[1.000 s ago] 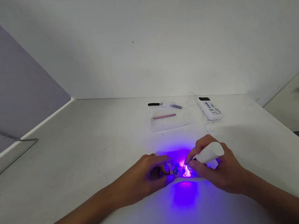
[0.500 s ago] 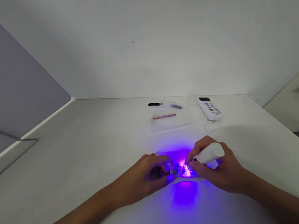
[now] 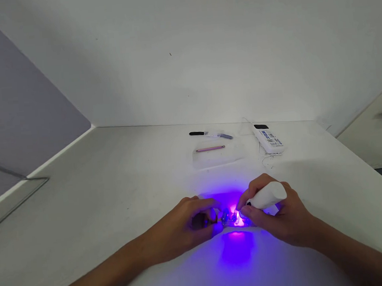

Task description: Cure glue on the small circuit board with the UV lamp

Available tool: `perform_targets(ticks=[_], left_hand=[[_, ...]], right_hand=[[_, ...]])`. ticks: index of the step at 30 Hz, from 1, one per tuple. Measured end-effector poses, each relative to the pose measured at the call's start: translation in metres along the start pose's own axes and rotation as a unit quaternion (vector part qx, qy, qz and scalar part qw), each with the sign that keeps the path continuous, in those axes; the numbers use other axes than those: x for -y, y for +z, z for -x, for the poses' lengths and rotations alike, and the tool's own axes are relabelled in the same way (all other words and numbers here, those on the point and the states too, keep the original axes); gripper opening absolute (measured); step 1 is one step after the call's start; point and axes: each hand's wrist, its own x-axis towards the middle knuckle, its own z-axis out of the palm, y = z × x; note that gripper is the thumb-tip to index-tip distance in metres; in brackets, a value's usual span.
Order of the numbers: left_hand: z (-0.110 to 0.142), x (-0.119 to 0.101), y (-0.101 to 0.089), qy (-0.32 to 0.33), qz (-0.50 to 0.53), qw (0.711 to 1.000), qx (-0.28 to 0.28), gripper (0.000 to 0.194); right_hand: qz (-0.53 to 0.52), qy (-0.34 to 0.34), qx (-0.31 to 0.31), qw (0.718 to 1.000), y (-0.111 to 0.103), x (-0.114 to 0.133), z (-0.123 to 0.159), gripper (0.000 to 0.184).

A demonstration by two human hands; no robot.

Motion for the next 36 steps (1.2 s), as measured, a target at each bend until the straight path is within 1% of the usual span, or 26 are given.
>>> perform_targets(ticks=[10, 21, 28, 36], left_hand=[[-0.0009, 0.0010, 0.0003, -0.002, -0.017, 1.000, -0.001, 0.017], [-0.0010, 0.0009, 0.0001, 0.002, -0.008, 1.000, -0.001, 0.018], [-0.0002, 0.0022, 0.0003, 0.007, -0.010, 1.000, -0.003, 0.017], [-0.0002, 0.0006, 0.0000, 0.008, -0.015, 1.000, -0.001, 0.017]], right_hand=[[-0.008, -0.010, -0.006, 1.000, 0.0007, -0.0024, 0.0006, 0.012], [-0.006, -0.015, -0.009, 1.000, 0.0018, -0.0012, 0.0000, 0.011], [-0.007, 0.000, -0.010, 1.000, 0.0019, -0.0007, 0.0004, 0.011], [-0.009, -0.004, -0.006, 1.000, 0.0011, -0.0009, -0.0007, 0.010]])
